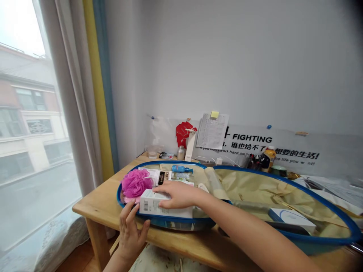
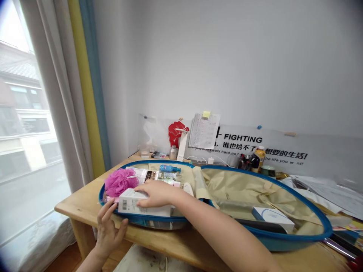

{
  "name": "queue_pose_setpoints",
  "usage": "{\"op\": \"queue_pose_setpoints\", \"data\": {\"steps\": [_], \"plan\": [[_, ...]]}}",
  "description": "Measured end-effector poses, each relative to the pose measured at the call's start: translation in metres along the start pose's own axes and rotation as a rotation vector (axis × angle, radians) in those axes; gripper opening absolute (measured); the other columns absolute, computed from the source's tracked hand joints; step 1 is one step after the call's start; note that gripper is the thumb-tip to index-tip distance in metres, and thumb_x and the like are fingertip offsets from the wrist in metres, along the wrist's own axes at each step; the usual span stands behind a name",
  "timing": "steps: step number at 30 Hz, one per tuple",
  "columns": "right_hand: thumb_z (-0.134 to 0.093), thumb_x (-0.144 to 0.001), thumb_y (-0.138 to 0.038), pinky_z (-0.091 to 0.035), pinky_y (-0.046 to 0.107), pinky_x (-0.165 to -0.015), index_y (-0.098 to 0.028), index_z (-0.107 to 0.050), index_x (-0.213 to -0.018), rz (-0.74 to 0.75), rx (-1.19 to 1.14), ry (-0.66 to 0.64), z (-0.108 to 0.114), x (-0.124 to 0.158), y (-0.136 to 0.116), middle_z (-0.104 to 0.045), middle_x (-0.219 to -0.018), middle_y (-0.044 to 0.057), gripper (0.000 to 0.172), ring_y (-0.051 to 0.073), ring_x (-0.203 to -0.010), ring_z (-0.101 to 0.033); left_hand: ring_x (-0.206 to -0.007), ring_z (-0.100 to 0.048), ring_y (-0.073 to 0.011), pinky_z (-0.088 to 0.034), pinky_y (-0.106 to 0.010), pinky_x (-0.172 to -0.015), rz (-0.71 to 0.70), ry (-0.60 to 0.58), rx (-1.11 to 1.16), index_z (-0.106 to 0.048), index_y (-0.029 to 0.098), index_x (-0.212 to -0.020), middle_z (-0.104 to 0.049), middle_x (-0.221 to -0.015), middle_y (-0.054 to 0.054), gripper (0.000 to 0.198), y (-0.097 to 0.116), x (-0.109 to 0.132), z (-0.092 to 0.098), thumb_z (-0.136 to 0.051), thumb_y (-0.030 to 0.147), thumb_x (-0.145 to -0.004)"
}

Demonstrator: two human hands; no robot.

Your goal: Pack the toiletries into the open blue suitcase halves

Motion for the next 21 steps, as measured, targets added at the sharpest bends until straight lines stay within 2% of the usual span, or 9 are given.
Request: {"op": "queue_pose_setpoints", "data": {"steps": [2, 7, 14, 17, 21], "plan": [[-0.057, -0.082, -0.043, -0.043, 0.034, -0.094, -0.017, -0.051, -0.134, 0.015, -0.009, 0.018, -0.006, -0.01, -0.002, -0.06, -0.123, 0.013, 0.059, 0.024, -0.111, -0.056, -0.127, -0.04, -0.0294, -0.039, -0.048, -0.1, 0.008, -0.024, -0.007, -0.027, 0.021, -0.142, -0.039, -0.136, -0.017, 0.056, 0.0, -0.001, 0.0, -0.046, 0.031, -0.09], [-0.053, -0.084, -0.041, -0.045, 0.034, -0.09, -0.017, -0.052, -0.131, 0.071, -0.004, 0.026, -0.015, -0.029, -0.006, -0.062, -0.117, 0.011, 0.053, 0.023, -0.107, -0.056, -0.138, -0.026, -0.0344, -0.029, -0.054, -0.108, -0.017, -0.107, -0.087, -0.035, 0.027, -0.14, -0.024, -0.149, -0.014, 0.053, 0.0, -0.002, 0.0, -0.048, 0.028, -0.089], [-0.047, -0.086, -0.04, -0.048, 0.039, -0.086, -0.02, -0.052, -0.13, -0.018, 0.094, 0.037, -0.028, -0.034, -0.01, -0.059, -0.12, 0.013, 0.048, 0.025, -0.104, -0.059, -0.142, -0.02, -0.0338, -0.026, -0.052, -0.11, -0.053, -0.174, -0.088, -0.029, 0.026, -0.145, -0.025, -0.153, -0.013, 0.059, -0.002, 0.001, -0.003, -0.046, 0.027, -0.089], [-0.045, -0.086, -0.035, -0.047, 0.04, -0.09, -0.018, -0.052, -0.129, -0.001, 0.025, 0.035, -0.029, -0.034, -0.016, -0.059, -0.123, 0.014, 0.047, 0.026, -0.108, -0.059, -0.142, -0.021, -0.0303, -0.021, -0.049, -0.113, -0.076, -0.198, -0.08, -0.03, 0.024, -0.145, -0.032, -0.151, -0.012, 0.057, -0.002, -0.007, -0.002, -0.044, 0.028, -0.09], [-0.044, -0.087, -0.033, -0.041, 0.038, -0.102, -0.009, -0.043, -0.137, -0.016, -0.105, 0.119, -0.016, -0.022, -0.019, -0.051, -0.137, 0.017, 0.055, 0.025, -0.125, -0.049, -0.135, -0.036, -0.0261, -0.014, -0.045, -0.116, -0.12, -0.197, -0.088, -0.043, 0.022, -0.137, -0.055, -0.133, -0.009, 0.048, 0.001, -0.029, -0.002, -0.043, 0.031, -0.089]]}}
Point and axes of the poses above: each hand's wrist, its own x-axis away from the middle knuckle, its own z-axis out of the back of the hand, y = z × x, the point moved 2 cm from there along -x, towards the middle knuckle
